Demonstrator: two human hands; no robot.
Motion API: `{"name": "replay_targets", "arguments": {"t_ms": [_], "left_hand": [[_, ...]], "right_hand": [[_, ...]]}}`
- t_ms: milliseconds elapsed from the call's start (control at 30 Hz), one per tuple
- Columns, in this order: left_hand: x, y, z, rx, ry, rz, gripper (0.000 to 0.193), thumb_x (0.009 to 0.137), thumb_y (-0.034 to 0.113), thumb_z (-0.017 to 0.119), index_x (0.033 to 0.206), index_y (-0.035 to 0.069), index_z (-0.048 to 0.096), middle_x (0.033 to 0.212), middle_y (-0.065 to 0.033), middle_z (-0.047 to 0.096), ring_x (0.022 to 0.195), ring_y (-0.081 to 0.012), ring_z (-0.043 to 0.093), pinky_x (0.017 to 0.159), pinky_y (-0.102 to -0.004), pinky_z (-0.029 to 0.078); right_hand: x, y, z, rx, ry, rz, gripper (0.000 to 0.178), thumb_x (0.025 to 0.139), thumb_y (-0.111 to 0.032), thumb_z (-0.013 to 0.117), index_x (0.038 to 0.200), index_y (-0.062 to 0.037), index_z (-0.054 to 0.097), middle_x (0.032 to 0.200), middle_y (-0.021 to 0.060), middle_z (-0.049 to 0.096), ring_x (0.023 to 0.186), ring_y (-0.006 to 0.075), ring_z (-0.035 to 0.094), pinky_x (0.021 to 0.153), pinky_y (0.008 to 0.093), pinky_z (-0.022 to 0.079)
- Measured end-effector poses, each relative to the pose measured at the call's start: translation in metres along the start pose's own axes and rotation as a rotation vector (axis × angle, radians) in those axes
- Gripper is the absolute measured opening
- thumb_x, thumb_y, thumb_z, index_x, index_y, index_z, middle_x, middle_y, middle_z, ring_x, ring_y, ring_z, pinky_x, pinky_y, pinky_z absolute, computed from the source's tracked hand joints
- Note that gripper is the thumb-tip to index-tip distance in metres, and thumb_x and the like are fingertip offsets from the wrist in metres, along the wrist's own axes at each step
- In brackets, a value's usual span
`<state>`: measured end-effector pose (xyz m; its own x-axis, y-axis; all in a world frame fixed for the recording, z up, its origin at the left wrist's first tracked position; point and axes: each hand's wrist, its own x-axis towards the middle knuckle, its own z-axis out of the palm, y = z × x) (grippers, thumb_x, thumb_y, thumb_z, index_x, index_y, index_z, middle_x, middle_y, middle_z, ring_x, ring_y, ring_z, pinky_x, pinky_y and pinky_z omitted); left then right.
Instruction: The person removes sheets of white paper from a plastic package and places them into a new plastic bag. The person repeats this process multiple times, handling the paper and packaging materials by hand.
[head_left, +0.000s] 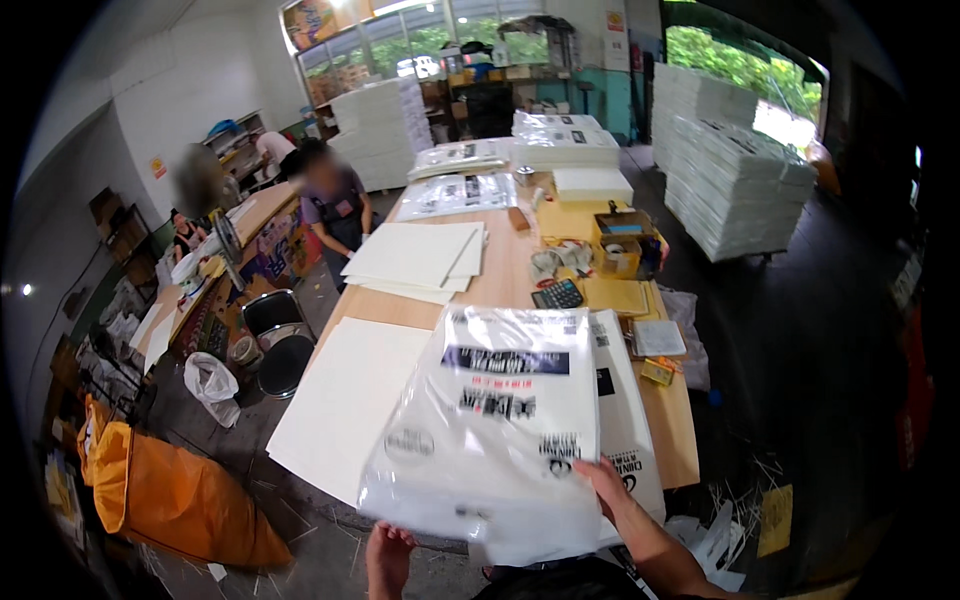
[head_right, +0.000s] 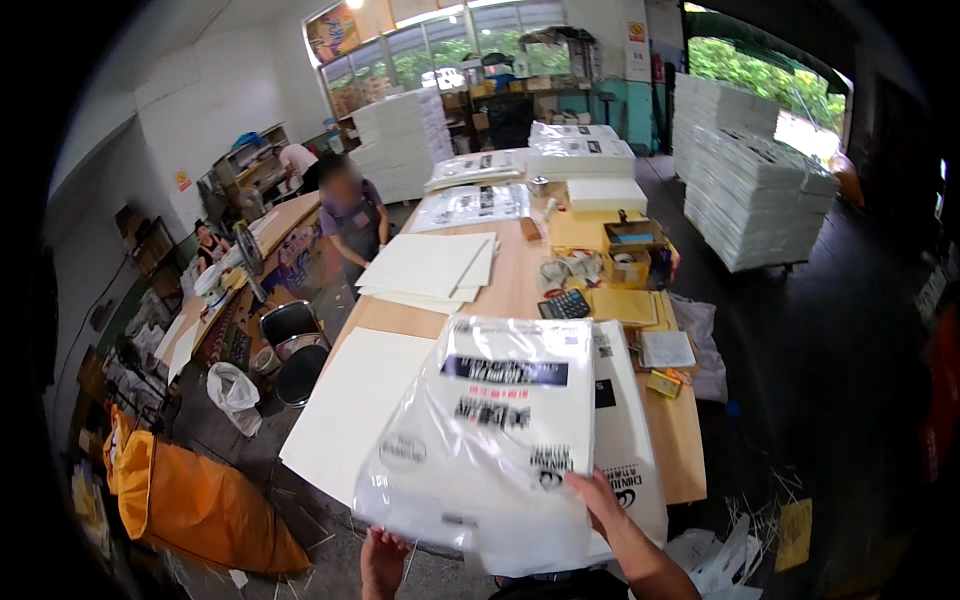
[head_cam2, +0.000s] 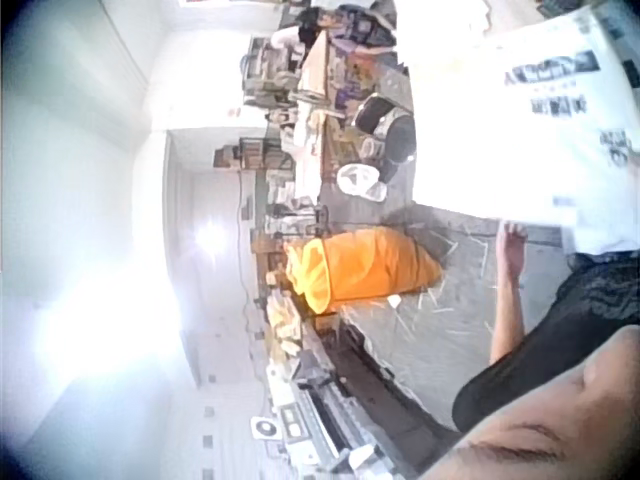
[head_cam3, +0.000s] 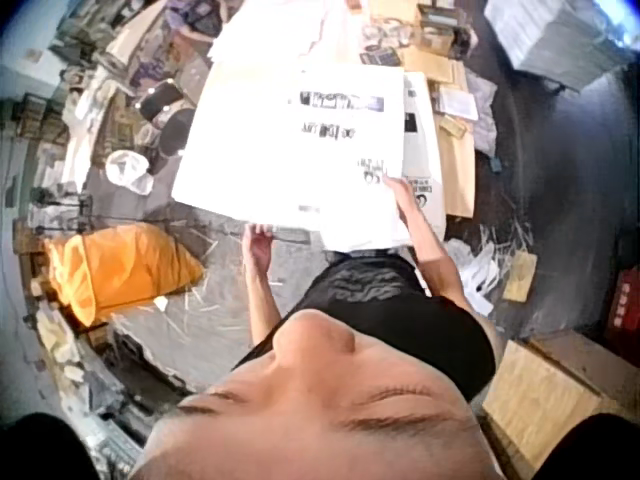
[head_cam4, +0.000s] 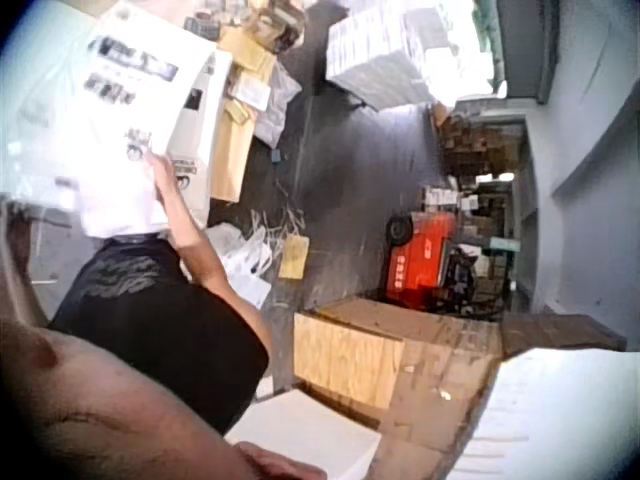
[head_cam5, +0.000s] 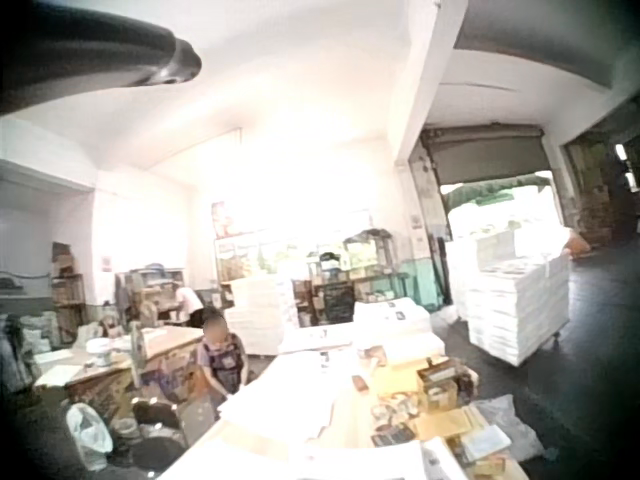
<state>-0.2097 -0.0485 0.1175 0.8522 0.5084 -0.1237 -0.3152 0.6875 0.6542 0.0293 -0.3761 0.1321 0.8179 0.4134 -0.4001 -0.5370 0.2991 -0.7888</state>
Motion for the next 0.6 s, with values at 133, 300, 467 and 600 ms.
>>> {"name": "replay_targets", "arguments": {"t_ms": [133, 300, 467, 600], "left_hand": [[-0.060, -0.005, -0.014, 0.139, 0.091, -0.088, 0.031, 0.092, 0.027, 0.062, 0.117, 0.009, 0.056, 0.093, 0.0026, 0.056, 0.085, -0.0133, 0.055, 0.076, -0.0324, 0.046], [-0.103, -0.050, -0.060, 0.045, 0.218, -0.128, 0.040, 0.090, 0.029, 0.065, 0.122, 0.006, 0.055, 0.090, 0.0017, 0.057, 0.085, -0.0154, 0.056, 0.077, -0.0329, 0.050], [-0.092, -0.067, -0.034, 0.248, 0.254, -0.191, 0.029, 0.095, 0.025, 0.059, 0.116, 0.005, 0.058, 0.084, -0.0003, 0.055, 0.081, -0.0150, 0.055, 0.077, -0.0314, 0.048], [-0.072, -0.073, -0.035, 0.515, 0.270, -0.232, 0.027, 0.095, 0.024, 0.059, 0.114, 0.005, 0.058, 0.087, -0.0018, 0.058, 0.081, -0.0159, 0.056, 0.079, -0.0334, 0.048]], "right_hand": [[0.115, -0.030, 0.068, 0.032, -0.062, -0.164, 0.033, 0.088, -0.013, 0.060, 0.119, -0.0018, 0.059, 0.105, 0.0089, 0.065, 0.092, 0.0197, 0.064, 0.080, 0.0337, 0.053], [0.261, -0.103, 0.181, 0.351, -0.352, -0.316, 0.039, 0.092, -0.019, 0.061, 0.127, -0.0039, 0.052, 0.115, 0.0082, 0.062, 0.101, 0.0224, 0.062, 0.084, 0.0359, 0.052], [0.291, -0.083, 0.233, -0.009, -0.307, -0.219, 0.030, 0.093, -0.021, 0.060, 0.120, -0.0081, 0.054, 0.098, 0.0012, 0.064, 0.087, 0.0167, 0.065, 0.070, 0.0301, 0.054], [0.216, -0.003, 0.175, -0.989, -0.474, -0.581, 0.024, 0.089, -0.026, 0.063, 0.101, -0.0052, 0.066, 0.081, 0.0086, 0.067, 0.073, 0.0184, 0.063, 0.066, 0.0314, 0.050]]}}
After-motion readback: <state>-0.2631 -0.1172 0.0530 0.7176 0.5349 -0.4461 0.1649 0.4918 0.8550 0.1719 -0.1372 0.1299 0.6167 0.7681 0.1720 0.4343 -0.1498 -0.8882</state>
